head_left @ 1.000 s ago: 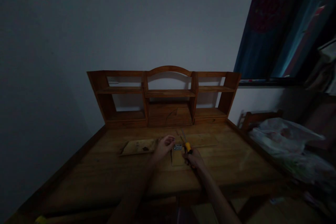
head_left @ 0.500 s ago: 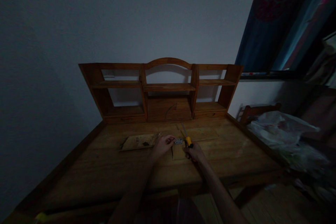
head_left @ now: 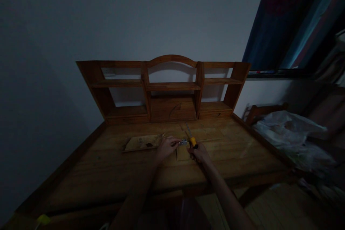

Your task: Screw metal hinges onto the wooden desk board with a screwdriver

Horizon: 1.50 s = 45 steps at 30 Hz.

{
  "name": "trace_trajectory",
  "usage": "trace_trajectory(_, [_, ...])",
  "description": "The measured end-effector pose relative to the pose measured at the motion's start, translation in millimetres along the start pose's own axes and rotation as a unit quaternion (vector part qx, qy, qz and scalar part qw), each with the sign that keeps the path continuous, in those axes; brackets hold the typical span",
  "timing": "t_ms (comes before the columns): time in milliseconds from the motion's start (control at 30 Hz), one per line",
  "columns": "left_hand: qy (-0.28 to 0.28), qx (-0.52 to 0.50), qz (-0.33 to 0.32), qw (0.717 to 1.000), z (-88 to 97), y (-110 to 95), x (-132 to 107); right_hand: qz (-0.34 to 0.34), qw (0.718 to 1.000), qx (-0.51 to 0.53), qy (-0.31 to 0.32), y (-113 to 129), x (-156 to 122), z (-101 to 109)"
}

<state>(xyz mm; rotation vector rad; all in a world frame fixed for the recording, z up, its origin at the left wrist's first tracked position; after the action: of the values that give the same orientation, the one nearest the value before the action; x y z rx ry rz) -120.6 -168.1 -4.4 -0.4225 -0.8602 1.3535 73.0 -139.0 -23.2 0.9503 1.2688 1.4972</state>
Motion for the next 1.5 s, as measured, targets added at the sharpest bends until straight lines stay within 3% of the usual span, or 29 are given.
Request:
trace_trajectory(233, [-0.002, -0.01, -0.062, 0.998, -4.1, 2.8, 4.5, 0.001, 1.0, -0.001, -0.005, -0.5, 0.4, 0.0])
trace_trajectory(433, [-0.015, -0.009, -0.037, 0.999, -3.2, 4.4, 5.2, 0.005, 1.0, 0.007, -0.001, -6.9, 2.6, -0.2])
trace_trajectory(633, [0.003, 0.02, -0.056, 0.998, -5.1, 1.1, 5.2, 0.006, 1.0, 0.008, 0.009, -14.9, 7.4, 0.1])
trace_trajectory(1000, [0.004, 0.021, -0.065, 0.998, -0.3, -8.3, 3.1, 0.002, 1.0, 0.011, 0.002, -7.9, 4.8, 0.0])
trace_trajectory(1500, [0.024, -0.009, -0.046, 0.999, -1.0, -6.4, 2.1, 0.0, 1.0, 0.009, -0.005, -4.5, 2.6, -0.5])
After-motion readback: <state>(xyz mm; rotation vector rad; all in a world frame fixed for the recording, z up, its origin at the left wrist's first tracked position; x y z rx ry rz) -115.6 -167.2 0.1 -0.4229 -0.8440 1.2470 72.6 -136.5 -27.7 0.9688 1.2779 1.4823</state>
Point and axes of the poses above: each hand's wrist, its own x-axis towards the middle knuckle, its own z-axis out of the back of the hand, y = z × x, the point moved 3 cm from there along x, towards the middle knuckle, and after that the axes turned 12 degrees about z, right-handed, at the moved point
